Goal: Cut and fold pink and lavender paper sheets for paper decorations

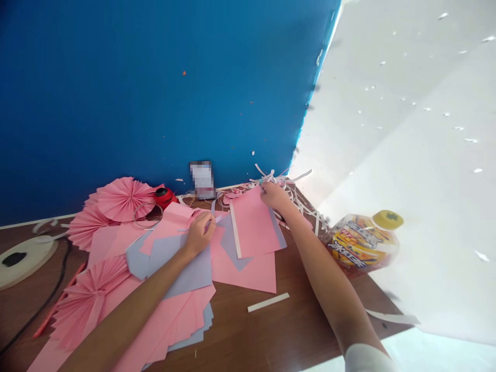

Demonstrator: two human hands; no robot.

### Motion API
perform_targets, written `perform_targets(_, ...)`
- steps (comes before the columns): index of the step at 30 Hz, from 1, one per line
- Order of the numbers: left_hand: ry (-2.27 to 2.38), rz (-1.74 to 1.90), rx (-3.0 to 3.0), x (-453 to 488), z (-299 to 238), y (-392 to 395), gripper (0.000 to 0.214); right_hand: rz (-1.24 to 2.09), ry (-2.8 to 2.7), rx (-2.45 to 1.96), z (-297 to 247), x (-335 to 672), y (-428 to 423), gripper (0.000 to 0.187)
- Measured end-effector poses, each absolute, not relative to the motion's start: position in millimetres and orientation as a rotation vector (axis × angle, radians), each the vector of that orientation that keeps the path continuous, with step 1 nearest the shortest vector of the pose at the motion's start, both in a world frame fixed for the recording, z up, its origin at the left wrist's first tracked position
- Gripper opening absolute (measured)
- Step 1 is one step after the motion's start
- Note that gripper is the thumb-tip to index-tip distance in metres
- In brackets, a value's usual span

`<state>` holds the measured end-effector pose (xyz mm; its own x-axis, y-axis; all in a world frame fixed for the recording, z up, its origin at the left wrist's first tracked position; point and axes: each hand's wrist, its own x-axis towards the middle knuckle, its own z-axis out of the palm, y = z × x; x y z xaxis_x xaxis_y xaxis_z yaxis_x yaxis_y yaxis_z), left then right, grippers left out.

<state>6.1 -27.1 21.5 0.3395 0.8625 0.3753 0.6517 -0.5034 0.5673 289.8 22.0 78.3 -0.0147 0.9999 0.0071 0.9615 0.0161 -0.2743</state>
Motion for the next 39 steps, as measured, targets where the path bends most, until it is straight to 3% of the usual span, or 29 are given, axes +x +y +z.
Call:
perform_targets(13, 0.703, 0.448, 2.632, 3.6, 23.1, -32.6, 0.031, 0.459, -2.061, -2.055, 85.5, 293.5, 17.8, 0.016)
perform_targets(20, 1.035, 0.711, 2.516, 7.9, 21.4, -31.0, 0.032, 1.115, -1.784, -1.679, 111.5, 283.6, -3.5, 0.005)
perform_targets(22, 1.038, 0.774, 2.504, 10.4, 22.5, -31.4, 0.024, 1.075, -1.683, -1.626, 112.7, 281.4, -4.2, 0.003)
perform_targets(26, 1.016, 0.840, 2.501, 12.8, 23.2, -30.2, 0.032, 0.878, -1.499, -1.617, 111.8, 281.8, -2.1, 0.005)
perform_targets(32, 1.118, 0.927, 2.397, 12.5, 19.4, -26.6, 0.040, 0.983, -1.631, -1.667, 119.4, 279.7, -7.7, 0.018)
perform_targets(39, 1.179, 1.046, 2.136, 10.2, 16.6, -23.5, 0.059, 1.239, -1.663, -1.501, 134.9, 266.2, -19.4, 0.008)
